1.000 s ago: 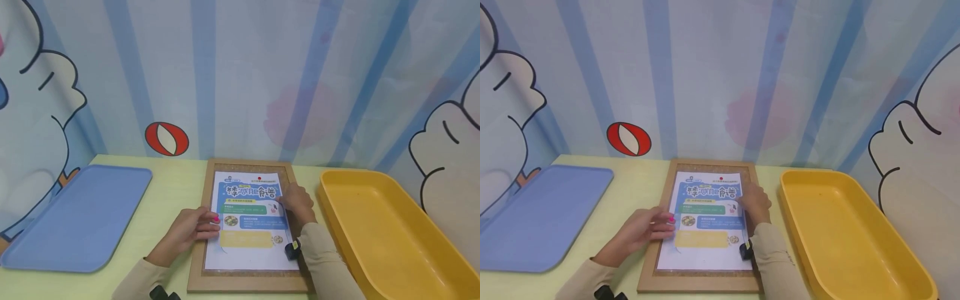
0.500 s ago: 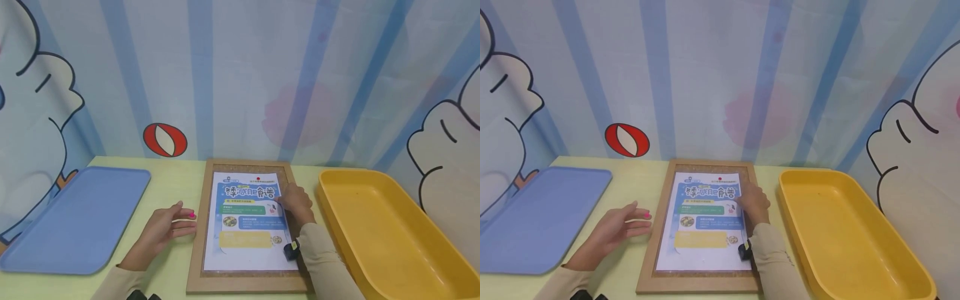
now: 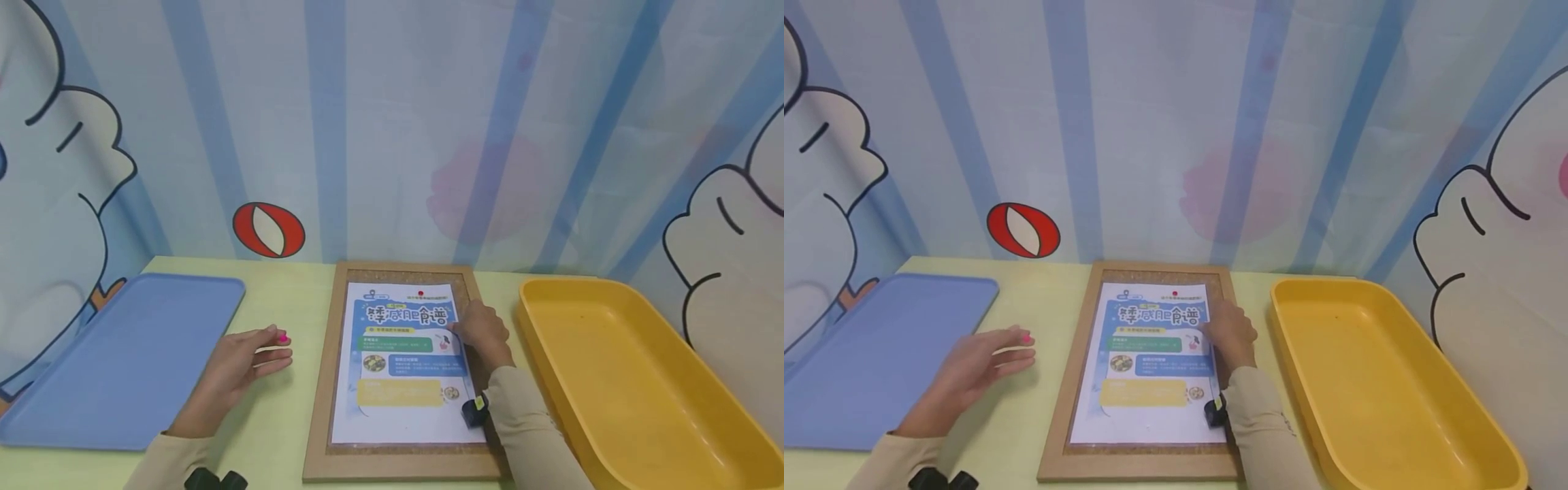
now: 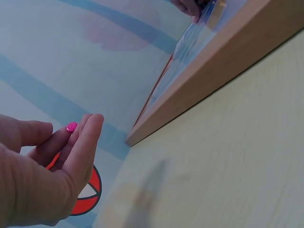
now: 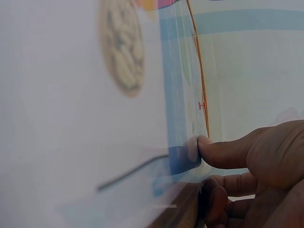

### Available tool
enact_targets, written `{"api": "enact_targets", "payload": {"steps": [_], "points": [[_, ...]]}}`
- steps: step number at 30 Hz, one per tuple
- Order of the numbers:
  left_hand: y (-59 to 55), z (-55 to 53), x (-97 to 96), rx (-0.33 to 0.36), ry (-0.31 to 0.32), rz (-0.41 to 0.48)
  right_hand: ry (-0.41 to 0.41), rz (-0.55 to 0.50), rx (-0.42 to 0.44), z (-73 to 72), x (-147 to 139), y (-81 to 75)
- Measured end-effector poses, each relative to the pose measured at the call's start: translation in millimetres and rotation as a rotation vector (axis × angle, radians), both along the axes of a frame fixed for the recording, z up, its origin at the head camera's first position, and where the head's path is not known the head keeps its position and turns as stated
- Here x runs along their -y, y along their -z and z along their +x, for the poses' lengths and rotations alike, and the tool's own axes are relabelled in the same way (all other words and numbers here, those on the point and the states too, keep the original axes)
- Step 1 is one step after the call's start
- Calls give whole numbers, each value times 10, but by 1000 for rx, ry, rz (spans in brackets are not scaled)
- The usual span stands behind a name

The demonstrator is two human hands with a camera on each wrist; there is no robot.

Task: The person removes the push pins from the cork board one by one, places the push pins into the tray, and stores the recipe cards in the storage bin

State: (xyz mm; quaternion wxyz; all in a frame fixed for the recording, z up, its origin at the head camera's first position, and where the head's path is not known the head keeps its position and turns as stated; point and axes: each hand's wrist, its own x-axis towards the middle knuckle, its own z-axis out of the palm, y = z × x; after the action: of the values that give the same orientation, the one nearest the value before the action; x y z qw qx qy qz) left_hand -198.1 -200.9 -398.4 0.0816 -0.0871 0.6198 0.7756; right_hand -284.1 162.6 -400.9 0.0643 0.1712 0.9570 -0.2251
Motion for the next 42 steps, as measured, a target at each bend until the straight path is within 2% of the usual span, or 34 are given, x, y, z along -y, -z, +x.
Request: {"api": "enact_targets", "payload": {"steps": [7, 16, 22, 30, 37, 42], "points": [[-42, 16, 226, -3, -24, 40, 1, -10, -12, 10, 8, 2], [-12, 31, 599, 15, -109, 134, -3, 5, -26, 20, -1, -5], [16, 62, 818, 7, -137, 155, -1, 10, -31, 19, 1, 6], [55, 39, 1062, 41, -169, 68, 8, 10, -29, 16, 9, 22], [115, -19, 1259, 57, -138, 12, 6, 14, -23, 26, 21, 6], [142, -66, 1355, 75, -133, -146, 2, 10, -19, 39, 17, -19]]}}
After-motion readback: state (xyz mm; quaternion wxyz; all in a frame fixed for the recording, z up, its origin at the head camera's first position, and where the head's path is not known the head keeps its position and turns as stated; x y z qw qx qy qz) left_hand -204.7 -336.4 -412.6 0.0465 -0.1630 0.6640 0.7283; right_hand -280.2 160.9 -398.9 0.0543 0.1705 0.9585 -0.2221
